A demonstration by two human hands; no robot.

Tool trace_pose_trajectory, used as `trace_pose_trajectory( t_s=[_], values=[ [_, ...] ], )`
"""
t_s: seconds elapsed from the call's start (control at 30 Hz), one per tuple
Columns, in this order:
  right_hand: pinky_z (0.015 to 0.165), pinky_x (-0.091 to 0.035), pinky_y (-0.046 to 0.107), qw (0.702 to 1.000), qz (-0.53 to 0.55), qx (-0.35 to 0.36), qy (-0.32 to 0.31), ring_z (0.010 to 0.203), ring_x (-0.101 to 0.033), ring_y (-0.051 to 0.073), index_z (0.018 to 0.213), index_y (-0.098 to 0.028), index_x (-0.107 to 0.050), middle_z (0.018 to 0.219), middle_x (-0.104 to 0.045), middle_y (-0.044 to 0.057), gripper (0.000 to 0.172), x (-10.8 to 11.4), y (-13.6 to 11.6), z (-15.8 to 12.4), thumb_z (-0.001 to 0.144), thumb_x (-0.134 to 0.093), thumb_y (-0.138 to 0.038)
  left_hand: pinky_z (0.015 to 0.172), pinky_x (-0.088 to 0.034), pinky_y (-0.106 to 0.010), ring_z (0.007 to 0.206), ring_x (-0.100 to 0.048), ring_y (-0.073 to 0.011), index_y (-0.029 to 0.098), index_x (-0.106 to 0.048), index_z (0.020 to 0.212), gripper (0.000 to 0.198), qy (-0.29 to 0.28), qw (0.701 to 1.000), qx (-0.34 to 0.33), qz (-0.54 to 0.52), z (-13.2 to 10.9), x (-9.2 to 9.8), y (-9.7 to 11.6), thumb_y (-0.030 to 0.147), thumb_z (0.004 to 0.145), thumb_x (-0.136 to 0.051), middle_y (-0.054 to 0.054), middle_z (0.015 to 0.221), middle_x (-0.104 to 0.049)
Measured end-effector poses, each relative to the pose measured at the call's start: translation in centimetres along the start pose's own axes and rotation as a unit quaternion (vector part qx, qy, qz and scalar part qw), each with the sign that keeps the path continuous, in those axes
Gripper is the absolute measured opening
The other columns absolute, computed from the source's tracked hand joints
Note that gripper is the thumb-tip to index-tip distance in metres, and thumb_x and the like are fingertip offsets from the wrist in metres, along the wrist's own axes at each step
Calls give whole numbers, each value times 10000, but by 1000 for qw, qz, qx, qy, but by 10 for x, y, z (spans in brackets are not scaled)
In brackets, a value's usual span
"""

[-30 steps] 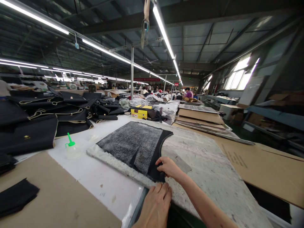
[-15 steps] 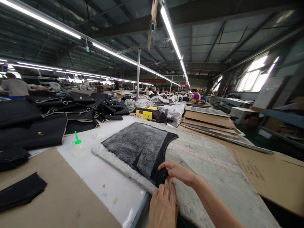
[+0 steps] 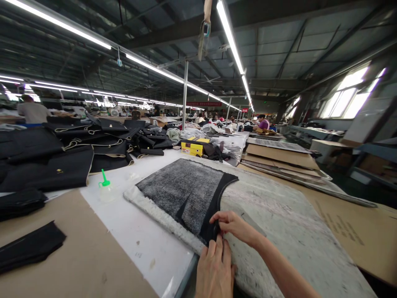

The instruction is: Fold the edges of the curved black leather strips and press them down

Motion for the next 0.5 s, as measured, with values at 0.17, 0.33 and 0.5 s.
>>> trace_pose_trajectory(
  t_s=[0.17, 0.33, 0.5],
  values=[
    [519, -421, 196, 1000, 1, -9, -4, 517, -516, 107, 903, -135, -647, 616, -551, -25, 371, -1, 6, 3, 601, -436, -178, 896, -466, -510, 1081, -475, -337, 129, -505, 1324, 573, -12, 1000, 7, 16, 1, -16, 1, 319, 809, -666, -145, 1312, -527],
    [529, -421, 194, 999, -46, 17, 9, 553, -534, 114, 908, -150, -677, 663, -590, -16, 419, 3, -3, 3, 577, -420, -148, 879, -479, -487, 1075, -476, -328, 139, -508, 1326, 603, -16, 1000, 10, 20, 4, -19, 3, 366, 799, -692, -126, 1318, -535],
    [560, -414, 185, 995, -92, 40, 4, 615, -542, 118, 925, -161, -695, 706, -612, -14, 428, 4, -13, 2, 592, -430, -111, 897, -472, -485, 1101, -479, -314, 115, -498, 1326, 536, -60, 998, -5, 8, 3, 3, 10, 388, 875, -596, -143, 1374, -488]
  ],
)
Point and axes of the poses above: each hand's wrist, its own z-axis towards the middle knuckle, its own x-axis out of the back of the hand, y = z × x, the point moved 9 cm from there along z, towards the middle knuckle
